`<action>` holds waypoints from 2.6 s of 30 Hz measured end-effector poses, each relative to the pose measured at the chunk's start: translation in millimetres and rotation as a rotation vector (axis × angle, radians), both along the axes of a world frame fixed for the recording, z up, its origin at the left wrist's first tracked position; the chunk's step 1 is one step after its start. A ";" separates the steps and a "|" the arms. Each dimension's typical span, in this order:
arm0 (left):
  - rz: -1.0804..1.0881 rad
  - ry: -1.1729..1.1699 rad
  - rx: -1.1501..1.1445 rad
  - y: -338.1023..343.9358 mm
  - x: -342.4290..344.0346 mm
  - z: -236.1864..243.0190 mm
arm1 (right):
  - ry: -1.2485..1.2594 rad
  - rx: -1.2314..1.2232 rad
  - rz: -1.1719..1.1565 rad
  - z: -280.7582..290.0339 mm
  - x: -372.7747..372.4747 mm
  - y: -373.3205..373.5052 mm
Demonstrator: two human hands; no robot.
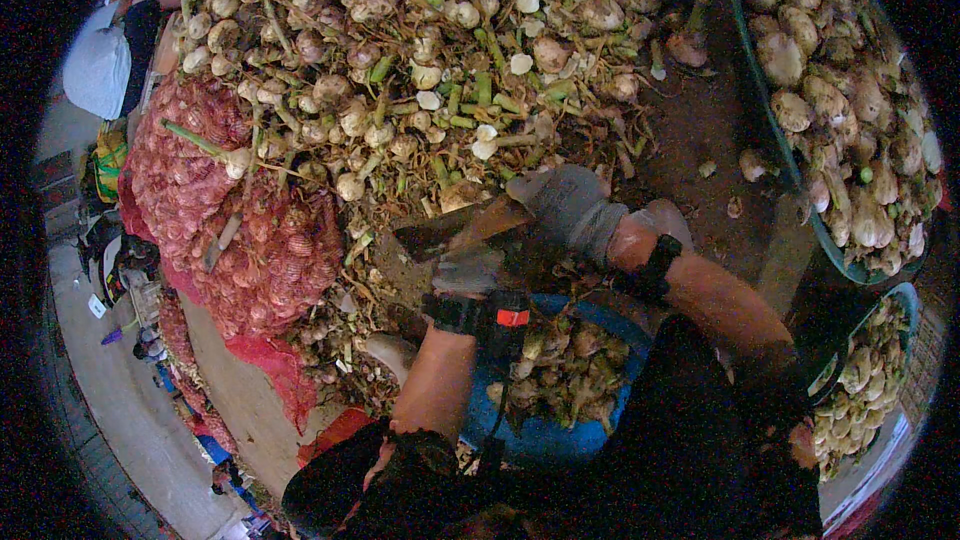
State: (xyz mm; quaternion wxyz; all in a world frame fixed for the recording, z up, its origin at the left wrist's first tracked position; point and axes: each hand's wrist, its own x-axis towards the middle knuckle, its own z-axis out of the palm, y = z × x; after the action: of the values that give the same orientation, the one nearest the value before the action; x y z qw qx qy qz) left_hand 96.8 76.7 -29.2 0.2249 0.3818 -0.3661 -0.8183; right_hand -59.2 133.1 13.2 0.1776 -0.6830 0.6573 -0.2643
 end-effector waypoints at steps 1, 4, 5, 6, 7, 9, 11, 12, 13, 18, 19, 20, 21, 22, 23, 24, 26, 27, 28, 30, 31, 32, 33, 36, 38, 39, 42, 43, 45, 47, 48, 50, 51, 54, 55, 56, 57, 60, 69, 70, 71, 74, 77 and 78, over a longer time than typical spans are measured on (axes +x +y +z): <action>0.035 0.012 0.056 2.1 0.9 -5.0 | 0.031 0.001 -0.010 -3.5 -1.3 1.2; 0.167 0.017 0.169 1.7 3.8 -5.5 | 0.061 0.073 -0.008 -20.0 -6.1 0.6; 0.233 0.016 0.196 2.6 3.9 -3.1 | 0.063 0.109 -0.001 -25.7 -8.4 -0.4; 0.306 0.014 0.234 5.1 1.2 -2.0 | 0.043 0.068 0.012 -31.0 -10.2 -0.3; 0.463 0.069 0.169 15.1 -8.5 12.5 | 0.030 0.031 0.019 -34.0 -14.2 1.1; 0.328 -0.023 0.169 3.7 -5.8 52.5 | 0.055 0.362 -0.048 -37.0 -30.5 -8.1; 0.382 0.037 0.337 0.8 4.7 104.3 | -0.063 0.722 -0.224 -40.8 -40.8 -9.5; 0.150 0.127 0.090 1.6 26.8 90.9 | -0.193 0.675 -0.324 -21.2 -58.3 -5.6; -0.225 0.145 -0.343 12.6 -5.0 88.6 | 0.025 0.686 -0.444 -3.0 -103.1 32.6; -1.154 -1.020 -0.579 -90.6 8.5 132.3 | 0.121 0.532 -0.470 -27.6 -77.9 22.5; -1.058 -1.256 -0.259 -132.8 17.7 126.2 | 0.043 0.642 -0.453 -28.1 -68.1 15.0; -0.934 -1.371 -0.501 -146.3 25.9 62.0 | 0.022 0.799 -0.483 -41.7 -77.4 25.3; -0.667 -1.626 -0.782 -169.0 56.8 71.9 | -0.046 0.709 -0.445 -30.0 -67.0 13.2; -0.394 -1.795 -0.992 -189.4 84.4 62.8 | -0.084 0.647 -0.424 -31.3 -56.6 8.0; -0.532 -1.927 -0.802 -207.9 99.9 51.8 | -0.113 0.597 -0.412 -34.3 -52.3 5.8; -0.506 -1.853 -0.836 -205.3 98.0 43.4 | -0.056 0.619 -0.403 -42.7 -53.5 9.0; -0.448 -1.707 -0.903 -194.7 99.8 33.2 | 0.054 0.658 -0.385 -52.2 -56.7 14.2; -0.383 -1.604 -0.743 -190.5 108.2 33.1 | 0.037 0.663 -0.383 -48.2 -52.4 12.8; -0.319 -1.484 -0.593 -186.6 110.9 32.9 | 0.028 0.665 -0.391 -34.2 -52.6 12.1; -0.190 -1.245 -0.307 -177.1 121.7 35.3 | -0.024 0.636 -0.363 -23.9 -47.7 7.4; 0.016 -1.111 -0.310 -160.2 118.7 27.5 | -0.057 0.615 -0.338 -26.8 -47.0 6.7; 0.053 -0.823 -0.089 -145.0 118.2 23.5 | -0.092 0.593 -0.312 -28.0 -45.4 5.0; 0.089 -0.533 0.123 -128.9 112.7 29.6 | -0.055 0.621 -0.260 -22.0 -41.0 -1.0; -0.107 -0.184 0.112 -78.9 67.8 36.1 | -0.005 0.598 -0.124 -5.3 -28.8 -15.5; -0.225 -0.315 -0.099 -57.7 50.6 61.7 | -0.074 0.410 -0.016 1.3 -12.7 -25.4; -0.266 -0.360 -0.212 -47.7 33.8 72.4 | -0.052 0.381 0.025 7.1 -15.3 -23.6; -0.277 -0.457 -0.345 -39.1 26.8 89.8 | -0.030 0.396 0.116 0.9 -13.4 -27.3; -0.233 -0.411 -0.248 -41.7 28.6 91.5 | -0.005 0.482 0.082 -13.6 -27.0 -21.2; -0.143 -0.326 -0.237 -41.8 22.5 77.5 | -0.145 0.568 -0.048 -66.6 -73.2 14.8; 0.103 -0.135 0.149 -41.4 19.8 76.3 | -0.140 0.640 -0.321 -25.4 -71.4 15.5; 0.214 -0.041 0.367 -33.9 15.0 66.5 | -0.134 0.699 -0.472 -15.2 -67.3 24.1; 0.211 0.100 0.397 -31.1 7.6 58.1 | -0.050 0.653 -0.320 -21.3 -54.7 20.2; 0.229 0.191 0.419 -35.9 24.8 38.7 | -0.018 0.612 -0.225 -17.1 -40.3 9.2; 0.112 0.123 0.167 -24.5 33.9 6.7 | 0.008 0.177 0.047 1.2 -7.6 -4.2; 0.006 -0.001 -0.026 -15.3 27.5 2.2 | -0.007 0.154 0.052 4.7 -3.1 -5.4; -0.078 -0.055 -0.139 -8.7 25.3 -1.0 | -0.024 0.129 0.058 7.6 1.3 -7.2; -0.147 -0.090 -0.233 -3.7 21.2 -3.8 | -0.037 0.104 0.062 10.6 2.2 -6.8; -0.281 -0.143 -0.453 1.9 18.6 -11.2 | 0.007 0.129 0.056 11.9 3.9 -6.1; 0.419 0.432 0.523 4.5 2.9 2.3 | 0.024 0.114 -0.063 -28.5 -12.7 -2.3; 0.393 0.216 0.296 4.3 -1.6 17.9 | 0.023 0.239 -0.051 -17.2 -12.9 -6.7; 0.370 -0.007 0.062 0.4 -0.7 33.0 | 0.017 0.355 -0.028 2.0 -11.5 -16.5; 0.064 0.124 -0.270 8.5 -20.0 75.6 | 0.073 0.460 -0.307 -55.4 -91.5 28.1; -0.440 0.113 0.195 -2.9 42.6 82.5 | -0.020 0.574 -0.560 -45.0 -70.0 20.6; -0.766 -0.162 -0.057 -13.4 16.3 121.4 | 0.011 0.502 -0.516 -35.2 -81.2 27.8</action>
State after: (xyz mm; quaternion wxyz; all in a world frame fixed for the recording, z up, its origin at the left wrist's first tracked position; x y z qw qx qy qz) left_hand 113.1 63.3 92.1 -0.1159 0.2746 -0.5211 -0.7998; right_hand -140.4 160.9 -22.0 0.2637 -0.4309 0.8536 -0.1269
